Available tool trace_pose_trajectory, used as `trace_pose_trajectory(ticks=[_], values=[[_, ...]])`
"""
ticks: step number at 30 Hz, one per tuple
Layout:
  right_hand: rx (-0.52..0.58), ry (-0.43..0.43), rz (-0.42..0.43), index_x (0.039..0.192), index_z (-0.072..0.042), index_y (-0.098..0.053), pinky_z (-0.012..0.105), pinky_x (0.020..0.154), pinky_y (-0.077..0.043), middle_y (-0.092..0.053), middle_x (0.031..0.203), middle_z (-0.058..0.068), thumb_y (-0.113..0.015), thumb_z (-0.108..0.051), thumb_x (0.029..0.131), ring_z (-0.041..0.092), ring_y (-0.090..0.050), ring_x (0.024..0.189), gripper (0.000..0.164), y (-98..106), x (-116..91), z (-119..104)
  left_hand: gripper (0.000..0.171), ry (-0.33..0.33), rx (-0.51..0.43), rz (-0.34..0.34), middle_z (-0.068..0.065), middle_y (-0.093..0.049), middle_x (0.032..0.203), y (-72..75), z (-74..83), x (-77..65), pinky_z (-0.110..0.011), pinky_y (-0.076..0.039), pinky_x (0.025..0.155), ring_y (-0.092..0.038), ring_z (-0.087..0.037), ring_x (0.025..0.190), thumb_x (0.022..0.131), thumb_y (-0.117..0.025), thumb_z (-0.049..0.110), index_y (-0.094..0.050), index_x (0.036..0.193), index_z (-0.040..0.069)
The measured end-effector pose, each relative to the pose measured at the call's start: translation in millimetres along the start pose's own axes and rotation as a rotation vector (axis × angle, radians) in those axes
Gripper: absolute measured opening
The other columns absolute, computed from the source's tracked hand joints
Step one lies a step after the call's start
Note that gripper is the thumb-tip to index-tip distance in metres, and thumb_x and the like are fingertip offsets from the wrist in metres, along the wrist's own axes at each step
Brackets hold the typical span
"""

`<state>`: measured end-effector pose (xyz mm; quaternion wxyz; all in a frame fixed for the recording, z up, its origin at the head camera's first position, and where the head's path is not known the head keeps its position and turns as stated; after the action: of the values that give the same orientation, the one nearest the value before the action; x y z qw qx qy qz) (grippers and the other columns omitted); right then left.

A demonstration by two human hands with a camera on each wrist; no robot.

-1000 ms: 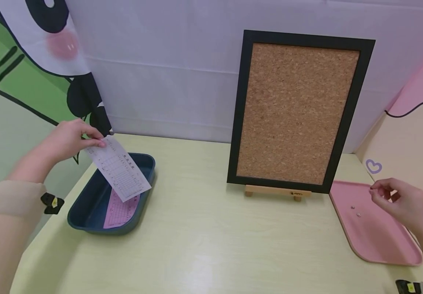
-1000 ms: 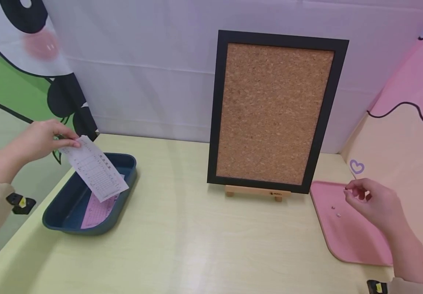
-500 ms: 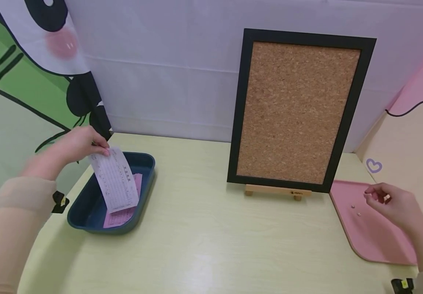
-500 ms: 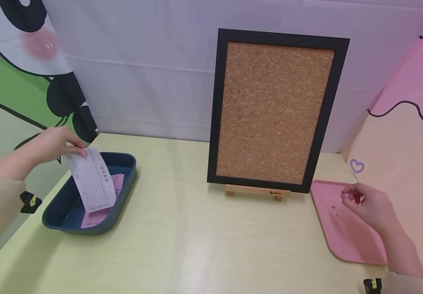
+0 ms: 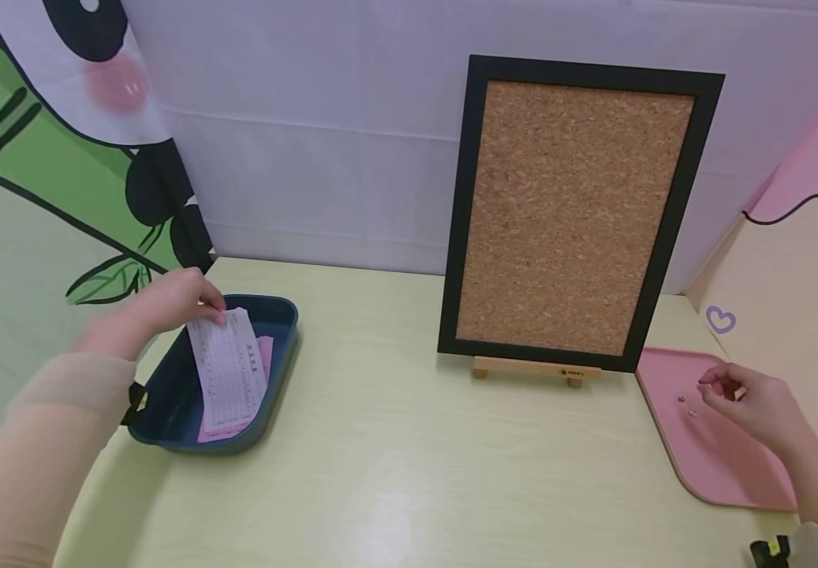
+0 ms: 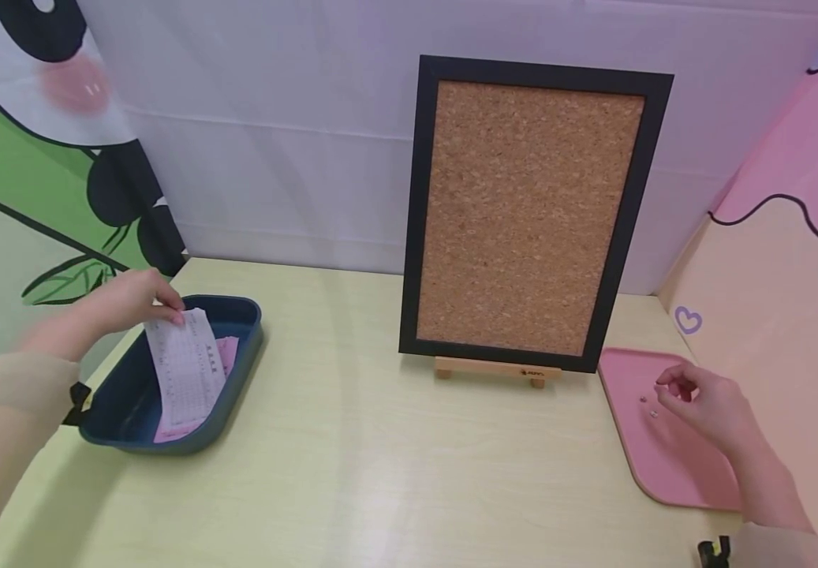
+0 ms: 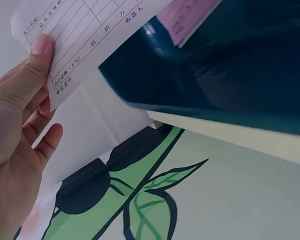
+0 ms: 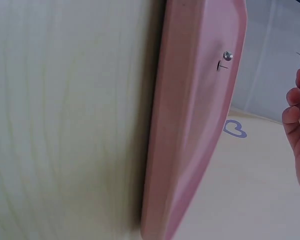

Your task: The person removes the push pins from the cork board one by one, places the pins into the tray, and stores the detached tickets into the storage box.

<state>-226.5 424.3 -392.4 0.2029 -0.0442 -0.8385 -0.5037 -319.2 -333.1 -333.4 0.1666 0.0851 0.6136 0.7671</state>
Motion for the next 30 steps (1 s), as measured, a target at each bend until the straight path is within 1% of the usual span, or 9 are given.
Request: trace_pose_trajectory(ticks=[5,10,14,19,23,27,30], values=[[0.01,0.001,-0.03,0.084,-0.01,-0.064,0.016,0.052,-0.033,-0.052,0.066,-0.013,-0.072,0.0,0.075,-0.003,-0.042,0.064,0.015,-6.1,-3.0,6.2,0.008,-0.048,0.037,0.023,-0.005,-0.069,0.08,-10.2,0.2,4.5,-0.032,-0.051,0.064,-0.055,-0.016,0.067,0.076,-0.078,0.009,-0.074,0.083,0.01],[-0.008,0.007,-0.036,0.083,-0.009,-0.064,0.016,0.052,-0.032,-0.05,0.066,-0.014,-0.072,0.0,0.074,-0.002,-0.041,0.064,0.015,-8.8,-4.7,10.9,0.008,-0.059,0.048,0.016,0.0,-0.067,0.076,-19.3,-3.9,7.4,-0.032,-0.049,0.065,-0.053,-0.015,0.067,0.074,-0.079,0.011,-0.073,0.079,0.012],[-0.012,0.009,-0.055,0.083,-0.007,-0.064,0.016,0.052,-0.032,-0.049,0.066,-0.012,-0.073,-0.001,0.074,-0.002,-0.04,0.064,0.015,-11.9,-4.2,14.2,0.007,-0.055,0.031,0.003,0.0,-0.068,0.077,-26.6,-10.1,9.5,-0.032,-0.048,0.064,-0.054,-0.015,0.066,0.075,-0.079,0.012,-0.073,0.079,0.012],[0.008,-0.01,-0.104,0.084,-0.006,-0.064,0.016,0.053,-0.033,-0.051,0.068,-0.011,-0.075,-0.004,0.075,-0.002,-0.041,0.064,0.015,-17.5,-3.3,19.7,0.008,-0.048,0.003,0.001,-0.001,-0.068,0.079,-33.7,-15.4,10.5,-0.034,-0.049,0.066,-0.055,-0.015,0.068,0.075,-0.078,0.012,-0.073,0.081,0.011],[0.001,-0.045,-0.146,0.085,-0.008,-0.064,0.017,0.055,-0.034,-0.052,0.068,-0.01,-0.076,-0.01,0.077,-0.002,-0.042,0.063,0.014,-23.0,-2.5,28.2,0.01,-0.062,0.0,0.01,-0.001,-0.068,0.079,-38.1,-16.3,10.6,-0.036,-0.051,0.068,-0.055,-0.015,0.069,0.075,-0.079,0.011,-0.073,0.083,0.01],[-0.037,-0.076,-0.199,0.083,-0.01,-0.065,0.018,0.056,-0.034,-0.052,0.07,-0.008,-0.076,-0.014,0.077,-0.001,-0.04,0.062,0.013,-30.3,-2.1,36.2,0.012,-0.066,-0.002,0.02,-0.002,-0.068,0.08,-42.1,-15.1,12.0,-0.039,-0.052,0.07,-0.056,-0.016,0.07,0.075,-0.079,0.01,-0.073,0.085,0.01],[-0.048,-0.08,-0.234,0.083,-0.009,-0.065,0.018,0.056,-0.035,-0.053,0.07,-0.005,-0.075,-0.013,0.078,-0.001,-0.04,0.063,0.012,-35.6,-1.7,38.9,0.016,-0.052,-0.003,0.012,-0.004,-0.069,0.084,-46.2,-13.2,13.1,-0.043,-0.051,0.074,-0.057,-0.018,0.073,0.075,-0.079,0.012,-0.073,0.09,0.008]])
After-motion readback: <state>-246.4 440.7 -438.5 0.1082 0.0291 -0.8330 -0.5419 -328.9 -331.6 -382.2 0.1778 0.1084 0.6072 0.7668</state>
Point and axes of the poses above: each hand's wrist, its own x-axis towards the middle knuckle, its own y-axis out of the back of the hand, z = x × y, the point moved 5 cm from there along x, towards the middle knuckle
